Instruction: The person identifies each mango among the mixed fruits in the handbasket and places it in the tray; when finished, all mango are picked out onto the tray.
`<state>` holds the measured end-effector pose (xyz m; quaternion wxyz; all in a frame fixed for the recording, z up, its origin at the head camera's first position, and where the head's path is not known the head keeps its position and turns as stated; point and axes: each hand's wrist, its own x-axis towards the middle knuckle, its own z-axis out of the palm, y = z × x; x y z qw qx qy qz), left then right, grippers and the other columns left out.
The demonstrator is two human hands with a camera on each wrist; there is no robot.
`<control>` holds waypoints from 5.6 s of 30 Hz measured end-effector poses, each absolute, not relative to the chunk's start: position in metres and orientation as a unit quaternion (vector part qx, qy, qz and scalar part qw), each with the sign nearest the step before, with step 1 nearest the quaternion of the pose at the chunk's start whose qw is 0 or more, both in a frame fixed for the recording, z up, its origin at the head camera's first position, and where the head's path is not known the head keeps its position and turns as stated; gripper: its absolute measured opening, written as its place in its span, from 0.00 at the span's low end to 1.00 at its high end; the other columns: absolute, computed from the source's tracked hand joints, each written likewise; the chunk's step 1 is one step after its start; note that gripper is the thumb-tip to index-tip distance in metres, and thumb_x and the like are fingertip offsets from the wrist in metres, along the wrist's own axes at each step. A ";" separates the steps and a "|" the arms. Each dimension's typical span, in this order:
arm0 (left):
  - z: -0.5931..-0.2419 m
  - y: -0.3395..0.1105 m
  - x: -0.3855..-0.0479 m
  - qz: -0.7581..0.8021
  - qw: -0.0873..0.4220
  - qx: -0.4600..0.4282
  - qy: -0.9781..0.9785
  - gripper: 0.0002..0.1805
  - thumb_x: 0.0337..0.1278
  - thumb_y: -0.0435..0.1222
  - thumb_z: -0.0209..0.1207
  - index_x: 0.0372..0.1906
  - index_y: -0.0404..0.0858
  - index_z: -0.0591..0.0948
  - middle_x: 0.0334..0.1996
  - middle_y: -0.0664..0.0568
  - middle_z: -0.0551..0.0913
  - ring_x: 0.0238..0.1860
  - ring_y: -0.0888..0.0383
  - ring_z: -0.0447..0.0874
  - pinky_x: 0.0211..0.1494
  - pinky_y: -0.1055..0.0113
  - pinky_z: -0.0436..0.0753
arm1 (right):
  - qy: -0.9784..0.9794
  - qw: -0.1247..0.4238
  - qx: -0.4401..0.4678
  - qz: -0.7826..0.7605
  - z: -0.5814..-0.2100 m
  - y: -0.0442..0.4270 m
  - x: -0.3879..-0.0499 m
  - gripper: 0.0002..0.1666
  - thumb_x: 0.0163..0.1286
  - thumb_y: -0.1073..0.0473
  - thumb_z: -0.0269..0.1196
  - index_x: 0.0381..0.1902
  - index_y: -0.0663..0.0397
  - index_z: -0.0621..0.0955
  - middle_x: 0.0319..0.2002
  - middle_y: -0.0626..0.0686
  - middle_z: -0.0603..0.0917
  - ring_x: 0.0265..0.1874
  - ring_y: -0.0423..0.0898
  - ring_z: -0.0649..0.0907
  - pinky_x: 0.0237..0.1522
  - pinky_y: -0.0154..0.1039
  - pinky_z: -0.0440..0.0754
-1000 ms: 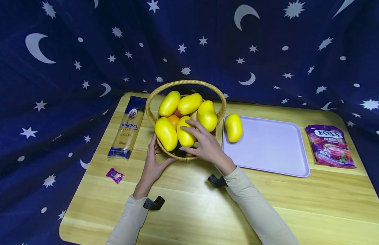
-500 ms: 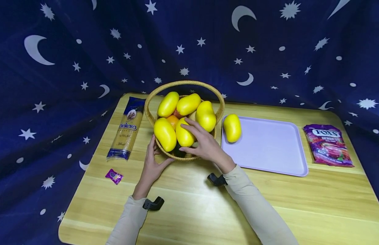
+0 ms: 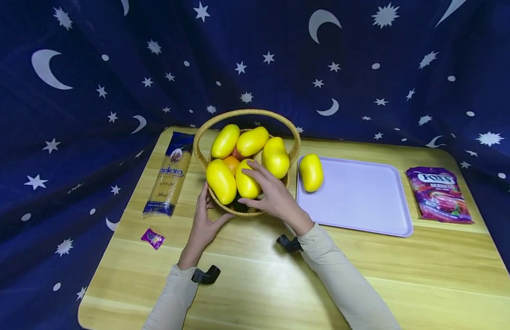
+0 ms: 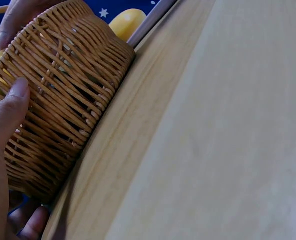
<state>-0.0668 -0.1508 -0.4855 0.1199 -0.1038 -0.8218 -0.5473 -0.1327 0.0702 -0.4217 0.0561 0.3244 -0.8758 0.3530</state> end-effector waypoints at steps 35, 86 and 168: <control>-0.485 -0.150 -0.067 -0.542 0.122 -0.104 -0.825 0.60 0.45 0.26 0.72 0.78 0.37 0.45 0.68 0.35 0.61 0.59 0.42 0.71 0.51 0.51 0.75 | -0.815 0.122 0.314 0.471 -0.430 0.082 -0.106 0.39 0.52 0.60 0.74 0.64 0.52 0.75 0.69 0.53 0.71 0.70 0.50 0.70 0.68 0.46 0.70; -0.511 -0.156 -0.075 -0.550 0.122 -0.097 -0.821 0.65 0.40 0.25 0.74 0.79 0.44 0.44 0.72 0.40 0.59 0.61 0.44 0.70 0.52 0.52 0.75 | -0.898 0.167 0.124 0.387 -0.479 0.269 -0.134 0.43 0.48 0.69 0.75 0.65 0.57 0.74 0.69 0.56 0.71 0.65 0.61 0.72 0.47 0.15 0.66; -0.518 -0.160 -0.077 -0.546 0.124 -0.104 -0.822 0.65 0.42 0.30 0.75 0.79 0.46 0.42 0.71 0.43 0.60 0.59 0.48 0.70 0.53 0.59 0.75 | -0.835 0.289 0.234 0.406 -0.431 0.199 -0.112 0.46 0.57 0.31 0.67 0.61 0.60 0.78 0.64 0.64 0.73 0.62 0.61 0.71 0.58 0.32 0.67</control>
